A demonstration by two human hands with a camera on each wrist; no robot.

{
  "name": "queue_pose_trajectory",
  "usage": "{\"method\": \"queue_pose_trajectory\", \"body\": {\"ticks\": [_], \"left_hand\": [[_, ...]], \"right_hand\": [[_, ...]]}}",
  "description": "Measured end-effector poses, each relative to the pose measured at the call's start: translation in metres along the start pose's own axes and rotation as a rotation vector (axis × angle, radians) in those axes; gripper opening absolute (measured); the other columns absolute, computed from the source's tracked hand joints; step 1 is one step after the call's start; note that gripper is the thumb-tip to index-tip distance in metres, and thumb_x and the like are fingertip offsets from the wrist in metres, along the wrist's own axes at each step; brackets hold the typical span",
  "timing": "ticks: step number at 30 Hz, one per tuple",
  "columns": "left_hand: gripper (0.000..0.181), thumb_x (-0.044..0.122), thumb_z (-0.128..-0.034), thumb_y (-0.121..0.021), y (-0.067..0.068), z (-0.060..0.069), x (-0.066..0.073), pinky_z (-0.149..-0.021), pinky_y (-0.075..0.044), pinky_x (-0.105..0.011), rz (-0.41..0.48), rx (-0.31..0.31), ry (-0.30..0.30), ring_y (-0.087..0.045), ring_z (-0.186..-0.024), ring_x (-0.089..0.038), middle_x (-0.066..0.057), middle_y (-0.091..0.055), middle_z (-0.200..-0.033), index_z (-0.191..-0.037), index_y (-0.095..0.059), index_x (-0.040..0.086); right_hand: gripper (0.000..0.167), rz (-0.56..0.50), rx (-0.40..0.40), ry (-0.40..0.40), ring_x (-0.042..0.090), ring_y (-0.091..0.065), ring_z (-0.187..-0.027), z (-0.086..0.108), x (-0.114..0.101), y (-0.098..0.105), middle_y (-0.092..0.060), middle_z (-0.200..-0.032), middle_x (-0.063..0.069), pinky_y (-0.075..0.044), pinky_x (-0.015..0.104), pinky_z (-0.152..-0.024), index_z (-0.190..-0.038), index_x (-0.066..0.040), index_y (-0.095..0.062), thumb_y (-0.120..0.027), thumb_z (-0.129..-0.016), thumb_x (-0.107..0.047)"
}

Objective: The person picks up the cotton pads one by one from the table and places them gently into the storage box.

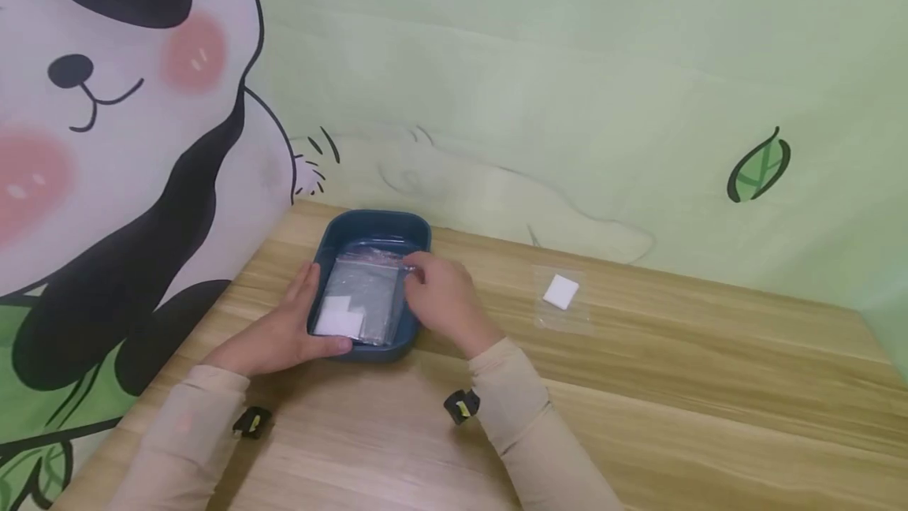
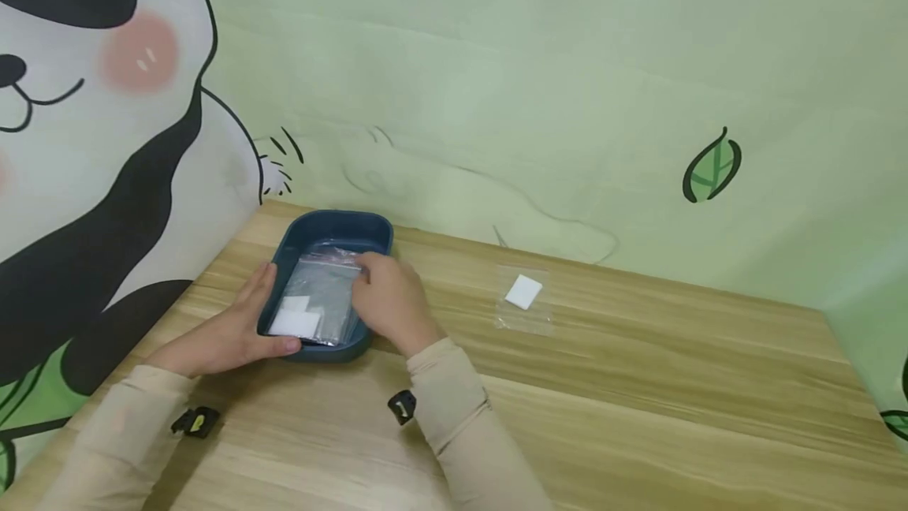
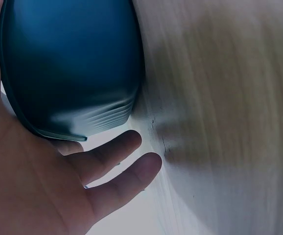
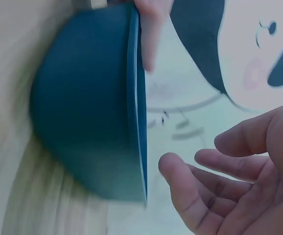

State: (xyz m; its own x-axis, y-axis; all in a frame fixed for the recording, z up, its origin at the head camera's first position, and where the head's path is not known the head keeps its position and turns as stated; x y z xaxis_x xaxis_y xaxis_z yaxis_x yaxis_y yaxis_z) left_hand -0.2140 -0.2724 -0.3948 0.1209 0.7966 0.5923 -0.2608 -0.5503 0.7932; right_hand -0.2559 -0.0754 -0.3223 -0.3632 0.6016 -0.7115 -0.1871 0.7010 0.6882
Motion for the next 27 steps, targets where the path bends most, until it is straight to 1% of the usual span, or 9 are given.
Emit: {"method": "queue_pose_trajectory", "body": {"ticks": [4, 6, 8, 11, 13, 17, 20, 24, 27], "left_hand": [[0.131, 0.062, -0.0828, -0.075, -0.002, -0.001, 0.001, -0.113, -0.02, -0.064, -0.006, -0.007, 0.007, -0.009, -0.147, -0.052, -0.026, 0.013, -0.164, -0.158, 0.011, -0.002], [0.131, 0.062, -0.0829, -0.075, -0.002, -0.001, 0.002, -0.113, -0.02, -0.064, -0.008, -0.012, 0.009, -0.01, -0.147, -0.052, -0.025, 0.014, -0.164, -0.158, 0.012, -0.002], [0.131, 0.061, -0.0833, -0.075, -0.002, -0.001, 0.001, -0.113, -0.02, -0.065, -0.01, -0.016, 0.013, -0.01, -0.147, -0.052, -0.025, 0.015, -0.164, -0.158, 0.012, -0.001], [0.131, 0.06, -0.0835, -0.075, -0.001, 0.0, 0.002, -0.113, -0.02, -0.065, -0.008, -0.019, 0.018, -0.008, -0.147, -0.052, -0.025, 0.015, -0.164, -0.158, 0.013, -0.002], [0.131, 0.059, -0.0835, -0.076, -0.001, 0.0, 0.002, -0.113, -0.02, -0.065, -0.005, -0.02, 0.018, -0.007, -0.148, -0.051, -0.025, 0.015, -0.164, -0.158, 0.012, -0.002], [0.131, 0.06, -0.0832, -0.075, -0.001, 0.001, 0.002, -0.113, -0.02, -0.066, -0.002, -0.022, 0.012, -0.006, -0.148, -0.051, -0.024, 0.016, -0.164, -0.158, 0.013, -0.001], [0.131, 0.06, -0.0834, -0.075, -0.001, 0.001, 0.002, -0.112, -0.02, -0.067, -0.005, -0.022, 0.012, -0.006, -0.147, -0.052, -0.024, 0.017, -0.164, -0.158, 0.013, -0.001], [0.131, 0.062, -0.083, -0.075, -0.001, 0.001, 0.001, -0.112, -0.02, -0.067, -0.014, -0.026, 0.023, -0.007, -0.147, -0.052, -0.024, 0.017, -0.164, -0.158, 0.014, 0.0], [0.132, 0.064, -0.0827, -0.074, -0.002, 0.0, 0.0, -0.112, -0.02, -0.067, -0.018, -0.03, 0.028, -0.006, -0.147, -0.052, -0.023, 0.018, -0.164, -0.158, 0.014, 0.001]], "right_hand": [[0.033, -0.08, 0.034, -0.065, 0.023, -0.066, -0.089, 0.016, 0.039, 0.023, -0.07, -0.114, 0.014, -0.055, 0.039, -0.076, -0.13, -0.002, -0.066, -0.051, -0.1, -0.009], [0.033, -0.082, 0.051, -0.109, 0.023, -0.065, -0.09, 0.026, 0.059, 0.035, -0.069, -0.117, 0.015, -0.055, 0.039, -0.074, -0.13, -0.003, -0.067, -0.052, -0.101, -0.01], [0.034, -0.07, 0.065, -0.142, 0.021, -0.064, -0.078, 0.033, 0.08, 0.047, -0.069, -0.115, 0.016, -0.054, 0.037, -0.066, -0.129, -0.002, -0.067, -0.052, -0.1, -0.01], [0.035, -0.019, 0.083, -0.197, 0.016, -0.055, -0.06, 0.041, 0.111, 0.066, -0.07, -0.111, 0.018, -0.047, 0.03, -0.053, -0.13, 0.0, -0.066, -0.052, -0.099, -0.009], [0.037, 0.025, 0.094, -0.225, 0.017, -0.056, -0.059, 0.045, 0.133, 0.08, -0.069, -0.11, 0.02, -0.047, 0.031, -0.054, -0.131, 0.002, -0.064, -0.051, -0.098, -0.008], [0.039, 0.108, 0.093, -0.305, 0.026, -0.061, -0.077, 0.054, 0.172, 0.103, -0.068, -0.111, 0.023, -0.051, 0.039, -0.068, -0.133, 0.004, -0.061, -0.049, -0.097, -0.006], [0.042, 0.154, 0.073, -0.346, 0.036, -0.062, -0.096, 0.06, 0.192, 0.114, -0.065, -0.116, 0.028, -0.051, 0.049, -0.082, -0.135, 0.007, -0.057, -0.048, -0.096, -0.005], [0.05, 0.17, 0.042, -0.386, 0.044, -0.056, -0.112, 0.065, 0.209, 0.117, -0.056, -0.131, 0.033, -0.046, 0.057, -0.093, -0.141, 0.009, -0.049, -0.05, -0.093, -0.003], [0.054, 0.199, 0.016, -0.413, 0.049, -0.049, -0.122, 0.067, 0.215, 0.115, -0.048, -0.14, 0.036, -0.041, 0.06, -0.101, -0.144, 0.012, -0.043, -0.05, -0.093, -0.004]]}}
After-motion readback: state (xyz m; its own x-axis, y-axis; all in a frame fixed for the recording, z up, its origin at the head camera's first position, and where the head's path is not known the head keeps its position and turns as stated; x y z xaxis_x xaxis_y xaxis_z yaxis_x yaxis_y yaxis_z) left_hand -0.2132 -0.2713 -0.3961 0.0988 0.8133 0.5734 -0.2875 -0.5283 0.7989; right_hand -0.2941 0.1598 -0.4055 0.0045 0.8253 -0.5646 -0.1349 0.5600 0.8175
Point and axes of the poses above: each hand's wrist, its own z-axis away from the middle knuckle, its own y-axis out of the back of the hand, x = y × z, the point moved 9 cm from there along -z, towards the middle knuckle
